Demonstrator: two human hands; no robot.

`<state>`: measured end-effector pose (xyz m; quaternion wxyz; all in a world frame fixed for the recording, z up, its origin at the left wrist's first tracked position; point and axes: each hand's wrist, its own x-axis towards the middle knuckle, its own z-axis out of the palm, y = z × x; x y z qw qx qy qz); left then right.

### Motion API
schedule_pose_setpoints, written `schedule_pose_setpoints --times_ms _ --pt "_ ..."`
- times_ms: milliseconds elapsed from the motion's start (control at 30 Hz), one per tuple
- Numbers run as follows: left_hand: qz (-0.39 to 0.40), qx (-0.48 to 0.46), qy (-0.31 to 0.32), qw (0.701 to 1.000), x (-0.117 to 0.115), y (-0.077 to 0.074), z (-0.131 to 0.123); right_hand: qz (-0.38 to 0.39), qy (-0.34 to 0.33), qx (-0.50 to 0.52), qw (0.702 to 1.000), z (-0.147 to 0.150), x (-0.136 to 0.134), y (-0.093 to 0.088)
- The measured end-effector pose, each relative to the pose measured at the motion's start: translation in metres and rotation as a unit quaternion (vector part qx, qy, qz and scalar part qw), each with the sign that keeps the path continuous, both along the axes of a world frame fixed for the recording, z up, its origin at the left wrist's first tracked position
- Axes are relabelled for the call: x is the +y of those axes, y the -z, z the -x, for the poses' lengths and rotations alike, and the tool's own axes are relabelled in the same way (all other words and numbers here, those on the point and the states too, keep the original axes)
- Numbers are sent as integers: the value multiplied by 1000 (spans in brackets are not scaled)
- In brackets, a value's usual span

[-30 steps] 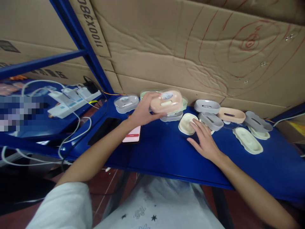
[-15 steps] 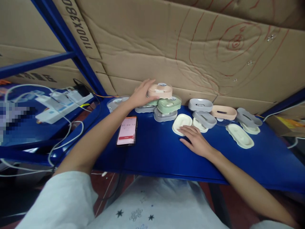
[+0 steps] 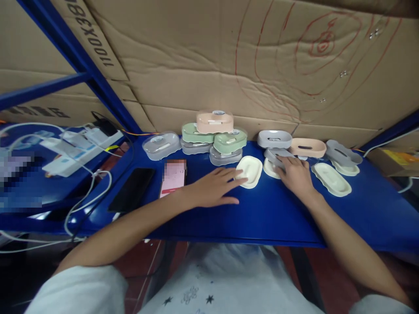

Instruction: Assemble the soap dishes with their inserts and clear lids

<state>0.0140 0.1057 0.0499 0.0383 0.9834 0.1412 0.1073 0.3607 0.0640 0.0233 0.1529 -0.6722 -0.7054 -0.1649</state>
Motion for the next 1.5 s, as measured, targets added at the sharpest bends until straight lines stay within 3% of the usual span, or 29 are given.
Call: schedule_pose_setpoints --times_ms 100,233,367,533,667,833,933,1000,1133,1233,1367,1500 --pt "46 24 10 999 -10 7 -4 -6 -32 4 999 4 -5 -5" --pt "66 -6 -39 997 -4 8 3 -59 -115 46 991 23 -20 -18" --pt "59 -12 -77 995 2 11 9 -58 -217 84 971 42 -32 -27" --pt "-35 -85 -44 995 9 15 12 -3 -324 91 942 63 -38 -19" --pt "-46 -78 -2 996 16 21 14 38 -359 114 925 77 -35 -7" --pt "-39 -56 10 998 19 30 12 97 -346 95 928 81 -33 -5" --pt "-40 -65 9 997 18 30 11 96 -342 81 931 65 -27 -10" --pt "-44 -60 6 997 16 29 10 57 -280 92 954 45 -19 -14" --pt "-55 -41 5 998 15 27 10 -31 -76 90 993 -2 2 -12" --pt "-61 -37 2 997 15 28 10 -20 8 23 999 -23 16 0" --pt "-63 -41 4 997 14 29 9 14 1 -19 1000 -32 33 15" --pt "-62 -49 11 997 15 31 10 7 -43 -10 999 -35 46 18"
